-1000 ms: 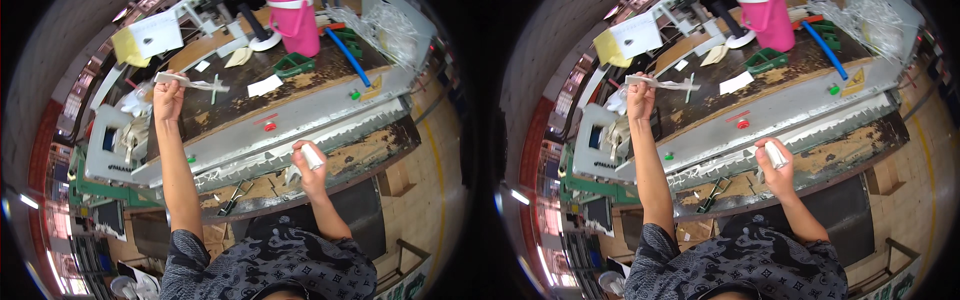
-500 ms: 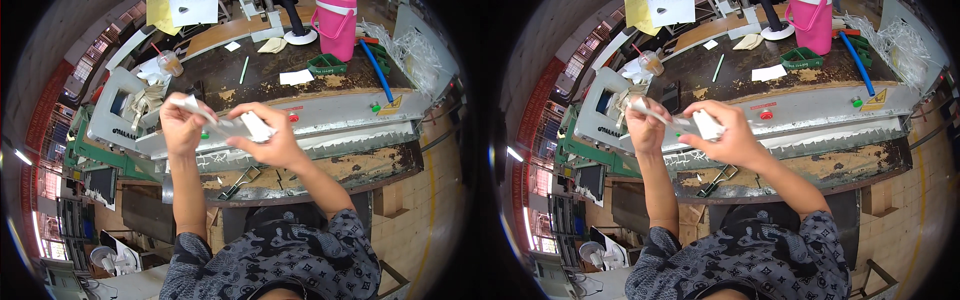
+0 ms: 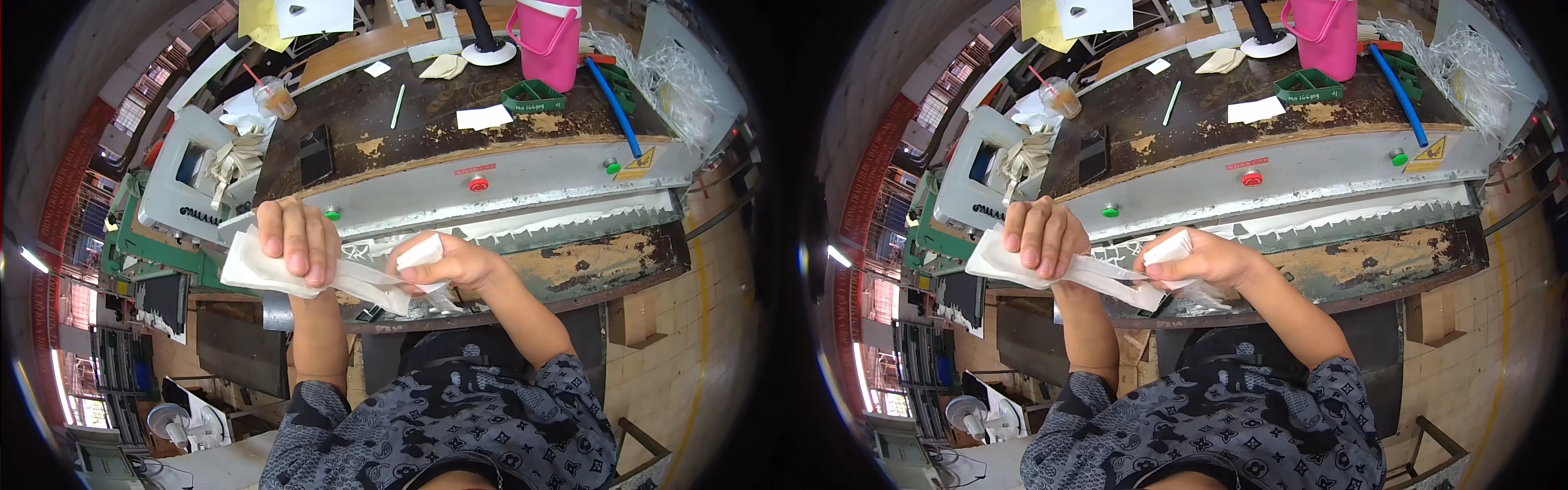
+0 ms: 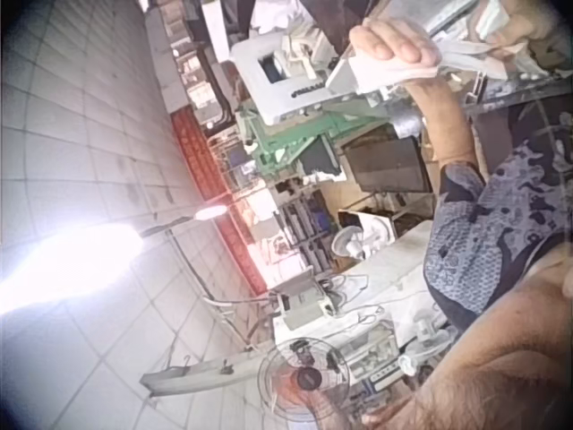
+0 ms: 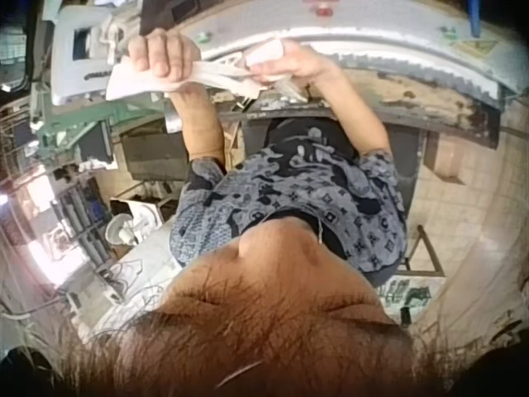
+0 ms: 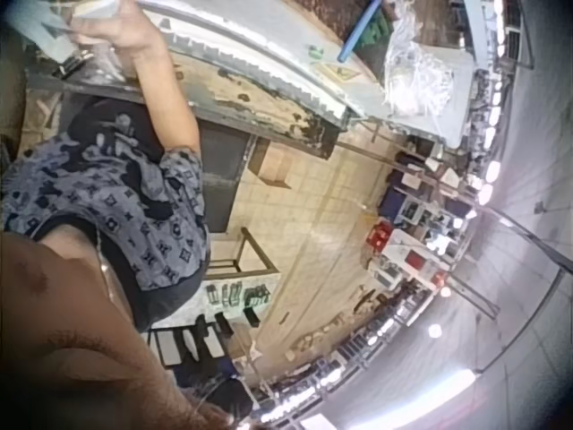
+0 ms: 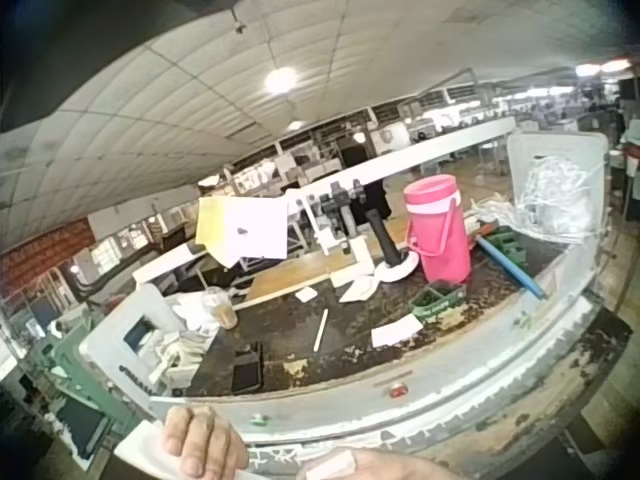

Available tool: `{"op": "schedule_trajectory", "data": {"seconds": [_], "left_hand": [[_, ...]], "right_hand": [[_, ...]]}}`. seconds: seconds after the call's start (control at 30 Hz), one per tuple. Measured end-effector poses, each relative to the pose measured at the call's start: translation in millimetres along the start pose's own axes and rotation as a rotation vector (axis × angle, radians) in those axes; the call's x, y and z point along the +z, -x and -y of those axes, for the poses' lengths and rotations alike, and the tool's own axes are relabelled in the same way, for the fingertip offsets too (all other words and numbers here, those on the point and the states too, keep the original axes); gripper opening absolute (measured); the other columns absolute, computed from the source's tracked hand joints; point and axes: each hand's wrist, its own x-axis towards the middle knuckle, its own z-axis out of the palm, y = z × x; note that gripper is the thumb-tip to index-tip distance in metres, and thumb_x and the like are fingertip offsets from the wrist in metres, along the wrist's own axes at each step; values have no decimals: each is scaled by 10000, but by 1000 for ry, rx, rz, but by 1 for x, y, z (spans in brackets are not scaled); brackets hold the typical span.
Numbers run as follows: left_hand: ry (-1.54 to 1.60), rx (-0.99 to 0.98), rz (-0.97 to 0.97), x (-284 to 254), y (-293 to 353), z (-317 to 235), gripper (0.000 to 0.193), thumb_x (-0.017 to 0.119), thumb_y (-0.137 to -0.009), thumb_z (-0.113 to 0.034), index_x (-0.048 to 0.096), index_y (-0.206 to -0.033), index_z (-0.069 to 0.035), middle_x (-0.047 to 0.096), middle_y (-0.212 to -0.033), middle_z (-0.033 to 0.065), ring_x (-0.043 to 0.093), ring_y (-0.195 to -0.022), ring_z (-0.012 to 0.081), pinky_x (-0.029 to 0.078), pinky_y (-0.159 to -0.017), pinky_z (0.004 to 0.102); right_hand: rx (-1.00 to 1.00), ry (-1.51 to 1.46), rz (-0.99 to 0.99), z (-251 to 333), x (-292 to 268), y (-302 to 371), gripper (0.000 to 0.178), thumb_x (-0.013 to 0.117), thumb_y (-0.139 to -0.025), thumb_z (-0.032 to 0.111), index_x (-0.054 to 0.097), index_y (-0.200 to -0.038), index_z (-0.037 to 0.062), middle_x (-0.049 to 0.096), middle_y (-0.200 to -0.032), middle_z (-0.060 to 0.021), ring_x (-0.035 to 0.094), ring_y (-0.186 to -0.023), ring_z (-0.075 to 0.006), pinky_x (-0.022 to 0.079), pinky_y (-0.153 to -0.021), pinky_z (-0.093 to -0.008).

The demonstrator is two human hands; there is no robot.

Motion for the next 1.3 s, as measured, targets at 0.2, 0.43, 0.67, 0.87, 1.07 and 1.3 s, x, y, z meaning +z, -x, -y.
{"op": "schedule_trajectory", "data": {"seconds": [0.2, 0.43, 0.67, 0.87, 1.07, 1.3], "left_hand": [[10, 104, -81, 23, -1, -4, 38, 662, -993, 18, 696, -987, 32, 751, -894, 217, 780, -707, 269, 680, -546, 331], [-72, 34, -82, 24, 25, -5, 148, 693, -1010, -111, 660, -1047, 29, 735, -943, 260, 755, -755, 375, 668, -576, 454], [-176, 60, -182, 41, 30, 18, 180, 726, -993, -122, 641, -988, 37, 714, -864, 262, 731, -679, 372, 657, -543, 453], [-195, 139, -221, 50, 40, 13, 163, 695, -1020, -121, 613, -999, 18, 695, -893, 244, 723, -660, 330, 661, -538, 439], [-629, 139, -555, 85, 49, 26, 192, 751, -986, -139, 616, -1032, -9, 628, -928, 139, 695, -667, 221, 663, -577, 374], [-997, -304, -743, 78, 69, 100, 211, 840, -851, 71, 750, -1041, 51, 752, -989, 140, 721, -918, 184, 585, -822, 310]], "right_hand": [[142, 21, -114, -24, -26, 25, 325, 771, -996, 262, 737, -1148, -23, 717, -915, -50, 622, -763, -104, 496, -659, -260], [-398, 490, -505, -6, 9, 18, 396, 879, -895, 220, 725, -1195, 14, 759, -1064, -64, 701, -976, -116, 544, -860, -280], [-449, 580, -285, -11, 49, 10, 382, 902, -848, 128, 735, -1169, 7, 753, -1017, -58, 676, -904, -111, 528, -822, -271], [-132, 292, -87, -25, 39, 25, 284, 819, -937, 123, 736, -1173, -13, 761, -1040, -64, 678, -899, -104, 534, -828, -261], [-428, 100, -467, -33, 6, 46, 454, 530, -1128, 346, 608, -1350, -42, 733, -1083, -148, 550, -802, -64, 471, -754, -236], [-504, 317, -559, -15, 16, 46, 871, 509, -968, 798, 626, -1196, -34, 604, -950, -39, 552, -881, -114, 459, -796, -276]]}}
